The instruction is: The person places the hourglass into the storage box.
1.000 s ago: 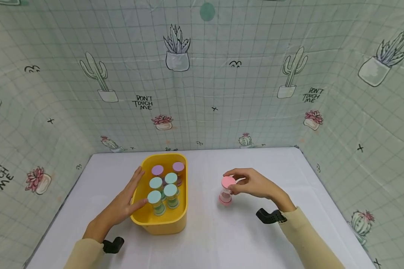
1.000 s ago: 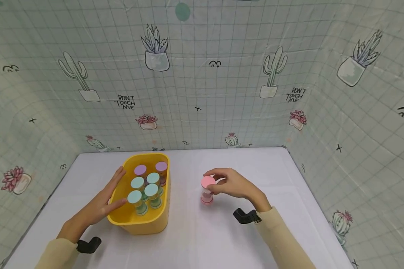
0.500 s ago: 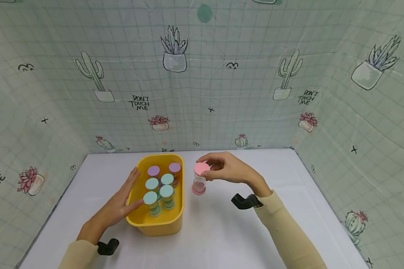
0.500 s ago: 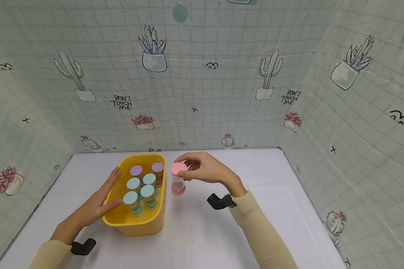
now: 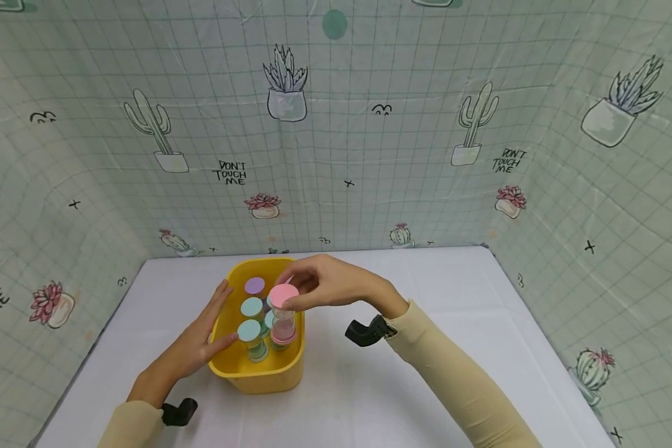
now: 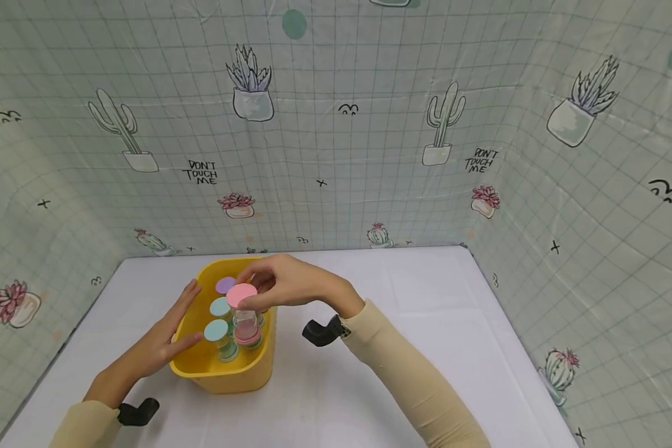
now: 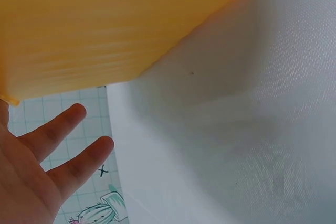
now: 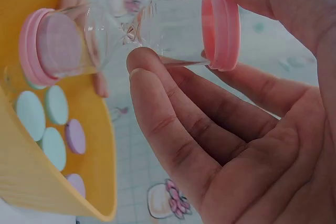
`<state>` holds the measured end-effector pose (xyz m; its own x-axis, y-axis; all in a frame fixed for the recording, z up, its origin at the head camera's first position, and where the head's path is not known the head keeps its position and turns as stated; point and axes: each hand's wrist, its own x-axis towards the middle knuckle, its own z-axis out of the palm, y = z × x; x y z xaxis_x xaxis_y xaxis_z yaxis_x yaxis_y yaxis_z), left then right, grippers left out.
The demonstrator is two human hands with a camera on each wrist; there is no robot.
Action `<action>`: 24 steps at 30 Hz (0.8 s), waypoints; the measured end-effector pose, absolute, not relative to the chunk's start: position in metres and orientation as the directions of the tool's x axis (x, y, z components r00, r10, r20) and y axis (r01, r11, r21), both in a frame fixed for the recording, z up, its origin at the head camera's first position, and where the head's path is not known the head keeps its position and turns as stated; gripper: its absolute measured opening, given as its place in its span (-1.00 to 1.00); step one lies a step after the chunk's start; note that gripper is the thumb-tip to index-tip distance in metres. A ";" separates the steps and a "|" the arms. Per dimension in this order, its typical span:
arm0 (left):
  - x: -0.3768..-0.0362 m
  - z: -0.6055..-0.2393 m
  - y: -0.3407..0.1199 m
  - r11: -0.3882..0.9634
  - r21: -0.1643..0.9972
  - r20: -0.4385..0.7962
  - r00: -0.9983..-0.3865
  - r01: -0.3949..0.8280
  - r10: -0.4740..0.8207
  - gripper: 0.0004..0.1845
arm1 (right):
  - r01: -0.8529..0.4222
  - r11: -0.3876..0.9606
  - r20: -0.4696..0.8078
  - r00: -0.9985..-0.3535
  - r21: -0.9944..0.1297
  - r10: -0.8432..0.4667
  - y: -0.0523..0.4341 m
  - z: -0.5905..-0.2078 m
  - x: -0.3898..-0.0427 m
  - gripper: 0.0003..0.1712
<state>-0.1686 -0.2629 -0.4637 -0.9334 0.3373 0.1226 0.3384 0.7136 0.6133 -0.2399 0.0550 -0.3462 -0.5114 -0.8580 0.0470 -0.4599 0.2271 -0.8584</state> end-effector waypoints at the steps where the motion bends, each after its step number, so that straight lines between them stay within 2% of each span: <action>1: -0.169 -0.464 -0.263 0.711 0.616 0.125 -0.933 0.340 0.338 -0.04 | -0.474 0.236 0.040 -0.501 -0.848 -0.865 0.050 -0.346 -0.241 -0.62; 7: -0.170 -0.463 -0.263 0.692 0.627 0.142 -0.926 0.358 0.350 -0.06 | -0.548 0.295 -0.031 -0.439 -0.783 -0.898 0.030 -0.351 -0.246 -0.61; 13: -0.167 -0.464 -0.264 0.699 0.616 0.157 -0.926 0.364 0.344 -0.07 | -0.582 0.321 -0.120 -0.357 -0.747 -0.926 0.016 -0.360 -0.249 -0.46; 16: -0.166 -0.465 -0.264 0.696 0.616 0.165 -0.925 0.368 0.343 -0.07 | -0.617 0.328 -0.143 -0.330 -0.716 -0.933 0.010 -0.364 -0.249 -0.50; 20: -0.165 -0.465 -0.264 0.696 0.617 0.162 -0.925 0.366 0.343 -0.08 | -0.657 0.351 -0.163 -0.330 -0.667 -0.930 0.005 -0.368 -0.248 -0.59; 24: -0.167 -0.464 -0.262 0.700 0.610 0.164 -0.923 0.373 0.349 -0.09 | -0.643 0.409 -0.223 -0.353 -0.648 -0.909 0.003 -0.372 -0.248 -0.56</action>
<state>-0.1669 -0.2624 -0.4635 -0.9228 0.3488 0.1636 0.3726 0.6997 0.6096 -0.2477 0.0032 -0.3724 -0.3532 -0.9086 -0.2229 -0.6431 0.4088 -0.6475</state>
